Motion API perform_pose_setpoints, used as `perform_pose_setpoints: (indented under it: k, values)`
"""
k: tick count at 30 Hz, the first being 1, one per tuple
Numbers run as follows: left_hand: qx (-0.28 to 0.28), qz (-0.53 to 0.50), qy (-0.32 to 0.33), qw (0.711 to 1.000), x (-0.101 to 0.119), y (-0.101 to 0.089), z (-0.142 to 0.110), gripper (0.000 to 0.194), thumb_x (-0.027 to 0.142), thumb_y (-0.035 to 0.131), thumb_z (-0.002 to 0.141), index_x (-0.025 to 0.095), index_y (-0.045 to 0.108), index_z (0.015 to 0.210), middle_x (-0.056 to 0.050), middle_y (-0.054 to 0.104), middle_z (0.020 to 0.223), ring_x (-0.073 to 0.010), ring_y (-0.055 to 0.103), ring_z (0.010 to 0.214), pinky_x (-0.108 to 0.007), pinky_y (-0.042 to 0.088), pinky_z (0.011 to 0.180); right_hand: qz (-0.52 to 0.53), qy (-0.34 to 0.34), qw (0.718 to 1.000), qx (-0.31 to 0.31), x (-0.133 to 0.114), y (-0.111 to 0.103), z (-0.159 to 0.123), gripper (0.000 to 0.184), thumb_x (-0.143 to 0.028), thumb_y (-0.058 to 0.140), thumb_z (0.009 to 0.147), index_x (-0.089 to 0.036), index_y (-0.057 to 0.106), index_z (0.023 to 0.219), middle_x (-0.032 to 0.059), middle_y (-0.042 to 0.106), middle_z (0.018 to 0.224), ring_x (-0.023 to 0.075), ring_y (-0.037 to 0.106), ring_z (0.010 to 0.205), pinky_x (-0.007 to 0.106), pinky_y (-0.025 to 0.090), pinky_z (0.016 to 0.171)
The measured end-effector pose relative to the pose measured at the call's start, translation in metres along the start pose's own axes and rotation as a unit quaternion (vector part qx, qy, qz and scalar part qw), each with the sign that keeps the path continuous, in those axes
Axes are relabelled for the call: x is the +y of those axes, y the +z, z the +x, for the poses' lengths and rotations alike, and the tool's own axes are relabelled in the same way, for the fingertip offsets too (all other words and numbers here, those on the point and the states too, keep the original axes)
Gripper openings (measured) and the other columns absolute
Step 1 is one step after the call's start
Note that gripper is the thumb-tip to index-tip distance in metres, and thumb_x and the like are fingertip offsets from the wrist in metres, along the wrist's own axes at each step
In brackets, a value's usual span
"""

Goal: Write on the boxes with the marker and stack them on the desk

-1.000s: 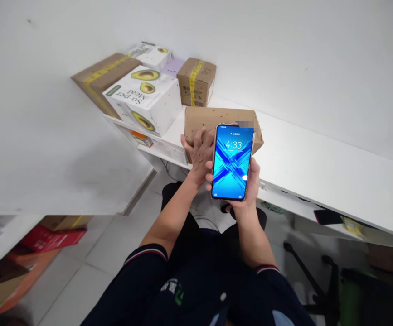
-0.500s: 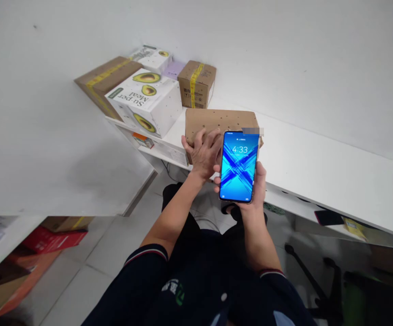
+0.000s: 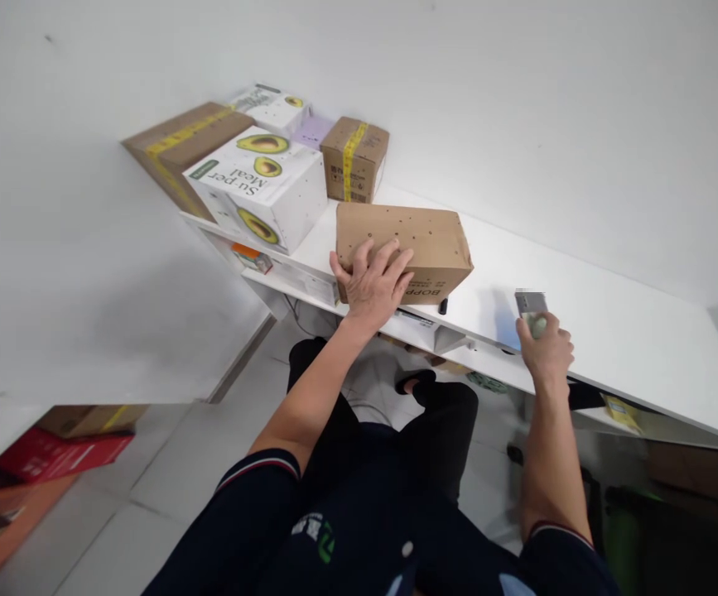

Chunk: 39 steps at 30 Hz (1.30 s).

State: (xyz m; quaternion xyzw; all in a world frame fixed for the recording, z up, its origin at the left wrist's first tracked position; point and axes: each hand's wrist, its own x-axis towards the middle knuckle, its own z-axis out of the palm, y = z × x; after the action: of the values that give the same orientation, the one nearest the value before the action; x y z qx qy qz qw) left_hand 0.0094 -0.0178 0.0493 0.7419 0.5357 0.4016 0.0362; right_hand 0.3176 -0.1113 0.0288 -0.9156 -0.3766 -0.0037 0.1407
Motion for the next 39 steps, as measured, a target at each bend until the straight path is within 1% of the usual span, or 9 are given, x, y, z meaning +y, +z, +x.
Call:
perform_pose_setpoints:
  k: [7, 12, 15, 20, 23, 26, 32, 36, 39]
  values:
    - [-0.002, 0.004, 0.009, 1.0, -0.001, -0.001, 0.002, 0.034, 0.038, 0.057, 0.092, 0.037, 0.067, 0.125, -0.005, 0.064, 0.138, -0.0353, 0.043, 0.138, -0.068, 0.002, 0.12, -0.083, 0.001, 0.996, -0.028, 0.01, 0.036, 0.019, 0.064, -0.057, 0.048, 0.092, -0.018, 0.051, 0.141, 0.0279, 0.054, 0.132, 0.0431, 0.051, 0.123, 0.059, 0.041, 0.096]
    - [-0.004, 0.004, 0.007, 1.0, -0.002, 0.0, 0.002, 0.033, 0.04, 0.056, 0.093, 0.038, 0.067, 0.124, -0.005, 0.063, 0.138, -0.0355, 0.043, 0.139, -0.069, 0.0, 0.119, -0.056, -0.013, 0.998, -0.029, -0.001, 0.031, 0.025, 0.066, -0.059, 0.05, 0.09, -0.017, 0.051, 0.142, 0.0272, 0.044, 0.144, 0.0446, 0.041, 0.132, 0.062, 0.037, 0.101]
    - [-0.006, 0.002, 0.011, 1.0, -0.002, 0.002, 0.004, 0.033, 0.042, 0.055, 0.094, 0.04, 0.066, 0.124, -0.004, 0.062, 0.139, -0.0345, 0.042, 0.14, -0.068, -0.002, 0.12, 0.079, -0.151, 0.985, -0.026, -0.029, 0.011, 0.021, 0.073, -0.056, 0.056, 0.088, -0.019, 0.042, 0.149, 0.0231, 0.039, 0.15, 0.0377, 0.046, 0.13, 0.057, 0.042, 0.103]
    - [0.049, -0.007, -0.022, 0.999, -0.018, -0.002, 0.0, 0.042, 0.049, 0.058, 0.09, 0.031, 0.064, 0.128, -0.011, 0.051, 0.147, -0.0356, 0.035, 0.145, -0.063, 0.014, 0.122, 0.297, -0.388, 0.864, -0.121, -0.099, -0.007, 0.0, 0.083, -0.054, 0.066, 0.082, -0.031, 0.035, 0.154, 0.0139, 0.043, 0.15, 0.0302, 0.056, 0.118, 0.053, 0.052, 0.097]
    - [0.119, -0.034, -0.089, 0.988, -0.038, -0.006, -0.006, 0.059, 0.054, 0.055, 0.091, 0.024, 0.05, 0.142, -0.015, 0.042, 0.151, -0.0312, 0.036, 0.143, -0.051, 0.032, 0.12, 0.294, -0.424, 0.847, -0.126, -0.137, 0.003, -0.003, 0.073, -0.042, 0.066, 0.083, -0.032, 0.042, 0.151, 0.0121, 0.049, 0.142, 0.0332, 0.052, 0.124, 0.059, 0.046, 0.105]
    - [0.118, -0.078, -0.098, 0.985, -0.059, -0.003, -0.001, 0.066, 0.056, 0.049, 0.094, 0.022, 0.036, 0.15, -0.013, 0.046, 0.148, -0.0249, 0.041, 0.137, -0.041, 0.039, 0.118, 0.273, -0.417, 0.861, -0.097, -0.167, 0.019, 0.014, 0.072, -0.031, 0.063, 0.082, -0.027, 0.044, 0.151, 0.0135, 0.051, 0.138, 0.0356, 0.051, 0.126, 0.062, 0.041, 0.11]
    - [0.036, -0.173, -0.054, 0.983, -0.083, 0.04, 0.058, 0.074, 0.069, 0.04, 0.092, 0.025, 0.034, 0.151, -0.01, 0.045, 0.154, -0.0282, 0.038, 0.142, -0.045, 0.04, 0.116, 0.27, -0.399, 0.875, -0.044, -0.192, 0.044, 0.09, 0.07, -0.025, 0.056, 0.081, -0.021, 0.043, 0.15, 0.015, 0.054, 0.14, 0.0336, 0.055, 0.123, 0.058, 0.046, 0.106]
    - [-0.035, -0.272, -0.003, 0.962, -0.083, 0.092, 0.115, 0.076, 0.064, 0.052, 0.088, 0.028, 0.033, 0.153, -0.008, 0.04, 0.159, -0.0289, 0.035, 0.147, -0.044, 0.031, 0.122, 0.255, -0.363, 0.896, 0.017, -0.172, 0.049, 0.139, 0.063, -0.029, 0.052, 0.084, -0.022, 0.047, 0.146, 0.0159, 0.06, 0.132, 0.0328, 0.059, 0.114, 0.055, 0.049, 0.1]
    - [-0.105, -0.297, -0.029, 0.949, -0.065, 0.131, 0.152, 0.074, 0.054, 0.06, 0.088, 0.034, 0.033, 0.153, -0.005, 0.045, 0.156, -0.0325, 0.036, 0.147, -0.051, 0.023, 0.124, 0.218, -0.341, 0.913, 0.054, -0.144, 0.046, 0.163, 0.061, -0.032, 0.049, 0.086, -0.021, 0.047, 0.146, 0.0166, 0.063, 0.123, 0.0312, 0.062, 0.106, 0.054, 0.051, 0.096]
